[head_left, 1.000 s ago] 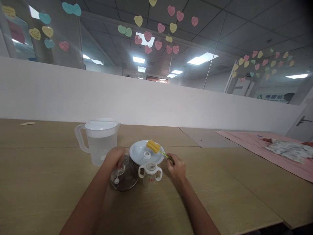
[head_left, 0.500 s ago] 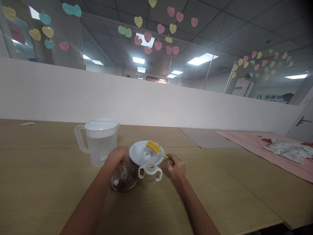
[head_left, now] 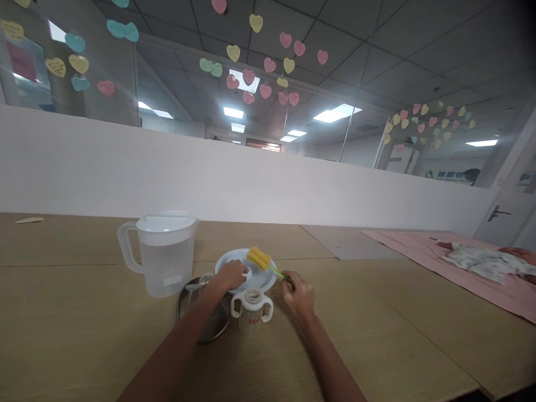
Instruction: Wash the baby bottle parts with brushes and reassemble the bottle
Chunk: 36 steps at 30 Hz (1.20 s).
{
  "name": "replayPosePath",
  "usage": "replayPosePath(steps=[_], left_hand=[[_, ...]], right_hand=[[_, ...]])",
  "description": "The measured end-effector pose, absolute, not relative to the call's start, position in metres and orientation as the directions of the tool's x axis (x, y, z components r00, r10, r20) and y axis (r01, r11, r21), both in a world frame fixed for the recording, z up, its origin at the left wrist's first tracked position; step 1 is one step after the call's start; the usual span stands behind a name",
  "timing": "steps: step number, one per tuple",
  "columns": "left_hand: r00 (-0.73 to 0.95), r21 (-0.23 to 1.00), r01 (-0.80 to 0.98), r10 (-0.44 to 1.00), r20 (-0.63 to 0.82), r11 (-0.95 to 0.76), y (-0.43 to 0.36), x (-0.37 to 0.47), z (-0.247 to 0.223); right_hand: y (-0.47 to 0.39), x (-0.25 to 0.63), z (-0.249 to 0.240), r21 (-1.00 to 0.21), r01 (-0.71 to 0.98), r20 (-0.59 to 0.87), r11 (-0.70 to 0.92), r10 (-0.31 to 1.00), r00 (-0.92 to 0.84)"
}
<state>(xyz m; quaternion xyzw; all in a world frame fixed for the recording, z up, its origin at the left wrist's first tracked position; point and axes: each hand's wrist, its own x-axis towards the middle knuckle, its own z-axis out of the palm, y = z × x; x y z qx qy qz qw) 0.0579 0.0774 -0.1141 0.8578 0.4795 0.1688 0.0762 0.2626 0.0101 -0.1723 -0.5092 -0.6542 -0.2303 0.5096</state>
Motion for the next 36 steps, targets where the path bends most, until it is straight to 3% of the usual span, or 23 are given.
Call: replayPosePath(steps=[5,10,17,21,23,27,31,36], left_hand=[[0.497,0.205,0.818,0.840,0.218,-0.537,0.086,0.060,-0.120],[0.520,0.233,0.791,0.822,0.234,-0.566,0.085,0.064,-0.115],[0.601,0.379,0.660,0.759,0.250,-0.648,0.070,0.053,-0.071],[0.624,0.629,0.494,0.749,0.223,-0.600,0.048,0.047,-0.047],[0.610,0.693,0.439,0.756,0.237,-0.572,0.041,0.047,-0.041],[0.546,0.632,0.449,0.754,0.365,-0.632,0.040,0.051,-0.043],[0.455,0.519,0.549,0.756,0.471,-0.655,0.046,0.053,-0.050],[0.463,0.570,0.548,0.789,0.403,-0.612,0.046,0.045,-0.046]], right_hand=[[0.010,0.262,-0.171,-0.217,0.899,0.902,0.381,0.429,0.036],[0.011,0.263,-0.171,-0.232,0.894,0.903,0.383,0.427,0.051],[0.009,0.263,-0.170,-0.311,0.866,0.906,0.392,0.397,0.145],[0.008,0.264,-0.170,-0.345,0.853,0.897,0.391,0.405,0.177],[0.007,0.264,-0.170,-0.315,0.865,0.907,0.390,0.393,0.152],[0.005,0.263,-0.169,-0.221,0.873,0.931,0.434,0.361,0.057],[0.003,0.262,-0.167,-0.210,0.860,0.935,0.464,0.352,0.038],[0.002,0.261,-0.167,-0.237,0.844,0.933,0.481,0.353,0.061]])
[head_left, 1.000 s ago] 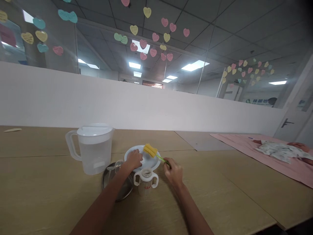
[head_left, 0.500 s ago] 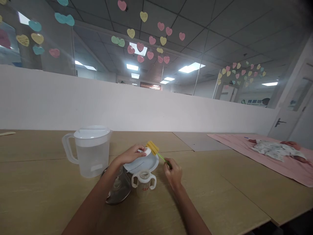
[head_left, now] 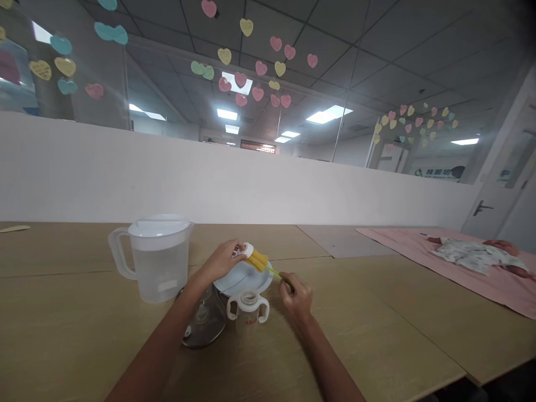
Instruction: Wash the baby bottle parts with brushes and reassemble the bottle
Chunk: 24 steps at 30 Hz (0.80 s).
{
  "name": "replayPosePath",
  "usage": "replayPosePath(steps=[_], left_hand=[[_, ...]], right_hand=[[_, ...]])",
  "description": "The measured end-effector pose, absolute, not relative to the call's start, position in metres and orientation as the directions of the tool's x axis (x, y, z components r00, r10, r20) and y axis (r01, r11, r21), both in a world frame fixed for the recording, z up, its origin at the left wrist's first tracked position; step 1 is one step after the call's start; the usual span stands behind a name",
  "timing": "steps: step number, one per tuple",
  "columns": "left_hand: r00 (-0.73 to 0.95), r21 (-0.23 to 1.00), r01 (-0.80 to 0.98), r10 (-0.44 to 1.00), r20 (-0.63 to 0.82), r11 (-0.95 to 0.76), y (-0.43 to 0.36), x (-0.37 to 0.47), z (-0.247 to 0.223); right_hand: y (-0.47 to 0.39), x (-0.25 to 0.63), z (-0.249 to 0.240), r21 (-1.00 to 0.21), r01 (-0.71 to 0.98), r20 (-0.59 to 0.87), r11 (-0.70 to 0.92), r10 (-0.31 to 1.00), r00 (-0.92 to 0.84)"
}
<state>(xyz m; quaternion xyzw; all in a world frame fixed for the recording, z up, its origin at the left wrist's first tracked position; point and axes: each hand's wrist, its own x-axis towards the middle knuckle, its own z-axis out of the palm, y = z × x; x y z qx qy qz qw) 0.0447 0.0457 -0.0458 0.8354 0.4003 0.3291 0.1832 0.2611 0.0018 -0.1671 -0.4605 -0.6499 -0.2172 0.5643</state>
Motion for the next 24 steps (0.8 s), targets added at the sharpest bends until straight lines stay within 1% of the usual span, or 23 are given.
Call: replayPosePath(steps=[3,6,8,11,13,15,17,19,20,21,22,24], left_hand=[[0.511,0.683,0.438,0.787,0.346,-0.585,0.043,0.042,-0.042],[0.567,0.769,0.284,0.747,0.347,-0.573,0.040,0.043,-0.040],[0.577,0.792,0.231,0.735,0.356,-0.565,0.038,0.046,-0.040],[0.578,0.784,0.257,0.740,0.344,-0.565,0.037,0.048,-0.039],[0.562,0.733,0.342,0.753,0.342,-0.588,0.036,0.046,-0.037],[0.524,0.638,0.471,0.775,0.353,-0.610,0.034,0.040,-0.033],[0.459,0.497,0.653,0.821,0.340,-0.571,0.030,0.030,-0.025],[0.365,0.327,0.832,0.886,0.287,-0.449,0.025,0.017,-0.017],[0.315,0.254,0.892,0.917,0.243,-0.374,0.023,0.010,-0.013],[0.268,0.214,0.930,0.950,0.163,-0.299,0.021,0.003,-0.010],[0.225,0.198,0.952,0.973,0.053,-0.231,0.020,-0.002,-0.009],[0.162,0.209,0.970,0.969,-0.189,-0.122,0.020,-0.008,-0.011]], right_hand=[[0.001,0.261,-0.167,-0.277,0.824,0.929,0.495,0.357,0.098],[0.000,0.262,-0.168,-0.293,0.802,0.927,0.521,0.360,0.105],[-0.001,0.263,-0.169,-0.296,0.791,0.927,0.535,0.362,0.102],[-0.002,0.263,-0.169,-0.297,0.794,0.930,0.531,0.351,0.113],[-0.003,0.264,-0.168,-0.269,0.812,0.936,0.518,0.340,0.094],[-0.003,0.263,-0.166,-0.213,0.838,0.944,0.502,0.327,0.044],[-0.003,0.264,-0.163,-0.160,0.857,0.951,0.490,0.309,0.001],[-0.003,0.264,-0.161,-0.146,0.867,0.958,0.477,0.287,0.004],[-0.003,0.265,-0.161,-0.153,0.870,0.960,0.469,0.280,0.018],[-0.003,0.265,-0.160,-0.163,0.873,0.961,0.460,0.276,0.034],[-0.003,0.265,-0.161,-0.172,0.876,0.960,0.451,0.275,0.047],[-0.003,0.266,-0.161,-0.178,0.881,0.957,0.438,0.285,0.052]])
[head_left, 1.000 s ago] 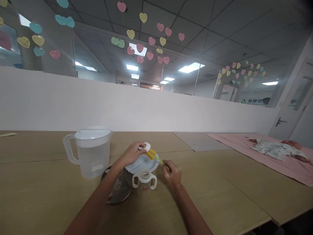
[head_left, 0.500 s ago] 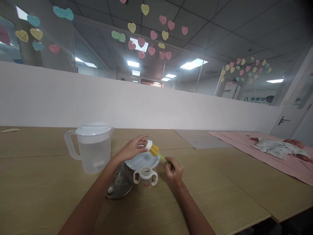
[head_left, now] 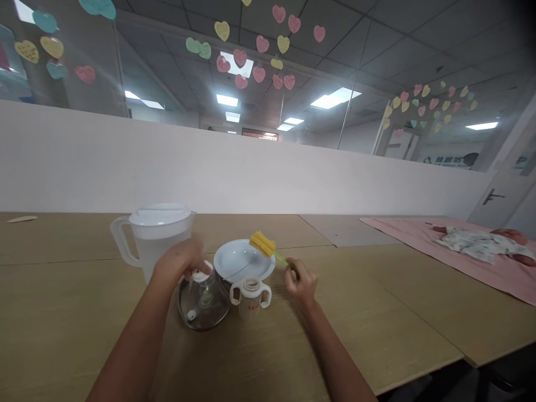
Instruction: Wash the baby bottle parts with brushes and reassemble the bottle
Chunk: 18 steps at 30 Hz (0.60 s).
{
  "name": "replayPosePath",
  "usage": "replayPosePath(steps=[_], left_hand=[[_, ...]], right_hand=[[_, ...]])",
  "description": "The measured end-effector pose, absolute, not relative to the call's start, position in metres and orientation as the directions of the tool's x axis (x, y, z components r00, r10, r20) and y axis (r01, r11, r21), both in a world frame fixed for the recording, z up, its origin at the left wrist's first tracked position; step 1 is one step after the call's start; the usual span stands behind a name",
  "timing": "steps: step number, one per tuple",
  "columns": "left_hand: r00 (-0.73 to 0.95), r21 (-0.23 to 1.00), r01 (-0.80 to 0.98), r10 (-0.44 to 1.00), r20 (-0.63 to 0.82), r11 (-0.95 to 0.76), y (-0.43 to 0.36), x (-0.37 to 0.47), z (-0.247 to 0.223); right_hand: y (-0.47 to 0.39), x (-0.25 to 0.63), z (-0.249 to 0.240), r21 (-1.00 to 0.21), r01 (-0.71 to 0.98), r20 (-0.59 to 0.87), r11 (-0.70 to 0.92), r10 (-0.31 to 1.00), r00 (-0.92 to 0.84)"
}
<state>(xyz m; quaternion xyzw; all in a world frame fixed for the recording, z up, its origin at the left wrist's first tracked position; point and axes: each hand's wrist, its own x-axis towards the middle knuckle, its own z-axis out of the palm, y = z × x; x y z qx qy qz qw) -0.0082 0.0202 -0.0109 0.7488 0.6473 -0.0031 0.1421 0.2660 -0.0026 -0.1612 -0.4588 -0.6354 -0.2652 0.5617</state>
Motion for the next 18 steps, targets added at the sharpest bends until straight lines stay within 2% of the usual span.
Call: replayPosePath(steps=[2,3,7,11,15,17,18], left_hand=[[0.116,0.215,0.976,0.924,-0.364,-0.038,0.023,-0.007,-0.018],[0.112,0.226,0.974,0.908,-0.405,-0.019,0.025,-0.004,-0.022],[0.137,0.273,0.962,0.851,-0.506,0.007,0.032,0.011,-0.039],[0.129,0.253,0.967,0.830,-0.542,0.015,0.033,0.016,-0.044],[0.089,0.124,0.992,0.895,-0.438,-0.038,0.021,0.017,-0.030],[0.110,0.081,0.992,0.960,-0.256,-0.092,0.008,0.019,-0.016],[0.144,0.066,0.988,0.982,-0.119,-0.137,0.000,0.021,-0.009]], right_hand=[[-0.002,0.266,-0.162,-0.176,0.881,0.953,0.438,0.301,0.040],[-0.002,0.267,-0.163,-0.176,0.880,0.951,0.441,0.308,0.035],[-0.002,0.267,-0.164,-0.192,0.876,0.948,0.443,0.316,0.047],[-0.002,0.267,-0.163,-0.207,0.875,0.946,0.438,0.318,0.065],[-0.002,0.267,-0.163,-0.203,0.875,0.942,0.439,0.330,0.053],[-0.002,0.267,-0.163,-0.209,0.875,0.945,0.438,0.322,0.064],[-0.002,0.267,-0.164,-0.216,0.874,0.946,0.435,0.314,0.078]])
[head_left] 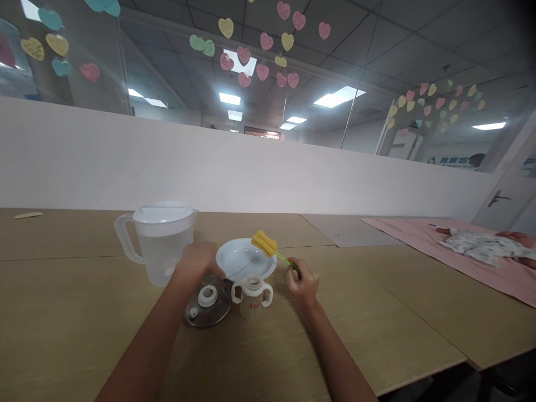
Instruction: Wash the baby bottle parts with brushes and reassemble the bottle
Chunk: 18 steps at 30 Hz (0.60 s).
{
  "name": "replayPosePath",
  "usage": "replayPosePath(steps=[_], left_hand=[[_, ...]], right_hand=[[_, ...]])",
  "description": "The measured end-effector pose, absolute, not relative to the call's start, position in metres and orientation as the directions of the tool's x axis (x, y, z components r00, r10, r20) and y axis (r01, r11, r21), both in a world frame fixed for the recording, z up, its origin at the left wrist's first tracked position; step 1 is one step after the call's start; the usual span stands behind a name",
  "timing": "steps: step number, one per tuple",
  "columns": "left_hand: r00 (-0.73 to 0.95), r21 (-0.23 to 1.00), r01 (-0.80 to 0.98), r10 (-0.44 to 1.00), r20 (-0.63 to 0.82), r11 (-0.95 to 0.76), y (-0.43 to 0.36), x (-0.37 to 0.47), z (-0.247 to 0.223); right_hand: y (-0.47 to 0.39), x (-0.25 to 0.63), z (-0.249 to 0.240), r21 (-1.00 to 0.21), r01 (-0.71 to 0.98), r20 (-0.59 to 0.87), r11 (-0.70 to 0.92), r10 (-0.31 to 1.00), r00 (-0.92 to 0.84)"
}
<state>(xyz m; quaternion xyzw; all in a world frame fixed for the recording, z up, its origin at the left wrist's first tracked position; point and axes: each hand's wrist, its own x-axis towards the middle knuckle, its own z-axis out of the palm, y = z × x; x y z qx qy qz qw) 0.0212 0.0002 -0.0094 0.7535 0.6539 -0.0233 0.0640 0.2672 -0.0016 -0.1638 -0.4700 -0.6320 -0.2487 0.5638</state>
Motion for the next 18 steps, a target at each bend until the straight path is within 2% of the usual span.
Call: replayPosePath(steps=[1,3,6,8,10,13,18], left_hand=[[0.180,0.058,0.982,0.983,0.014,-0.181,-0.008,0.024,-0.003],[0.295,0.121,0.943,0.946,0.133,-0.311,-0.023,0.030,0.004],[0.515,0.212,0.831,0.855,0.059,-0.514,-0.037,0.045,-0.002],[0.587,0.173,0.802,0.808,-0.051,-0.571,-0.039,0.057,-0.014],[0.590,0.099,0.807,0.798,-0.127,-0.581,-0.036,0.068,-0.026],[0.596,0.064,0.802,0.789,-0.147,-0.594,-0.028,0.078,-0.039],[0.732,0.215,0.678,0.673,-0.105,-0.703,-0.013,0.077,-0.045]], right_hand=[[-0.001,0.267,-0.164,-0.225,0.875,0.948,0.429,0.305,0.094],[-0.001,0.267,-0.164,-0.244,0.879,0.949,0.410,0.288,0.130],[-0.001,0.266,-0.164,-0.257,0.884,0.950,0.390,0.272,0.156],[-0.001,0.266,-0.164,-0.258,0.883,0.949,0.392,0.275,0.156],[0.000,0.266,-0.163,-0.261,0.882,0.948,0.393,0.279,0.155],[0.001,0.267,-0.164,-0.268,0.887,0.947,0.376,0.271,0.172],[0.001,0.265,-0.161,-0.301,0.872,0.948,0.386,0.216,0.232]])
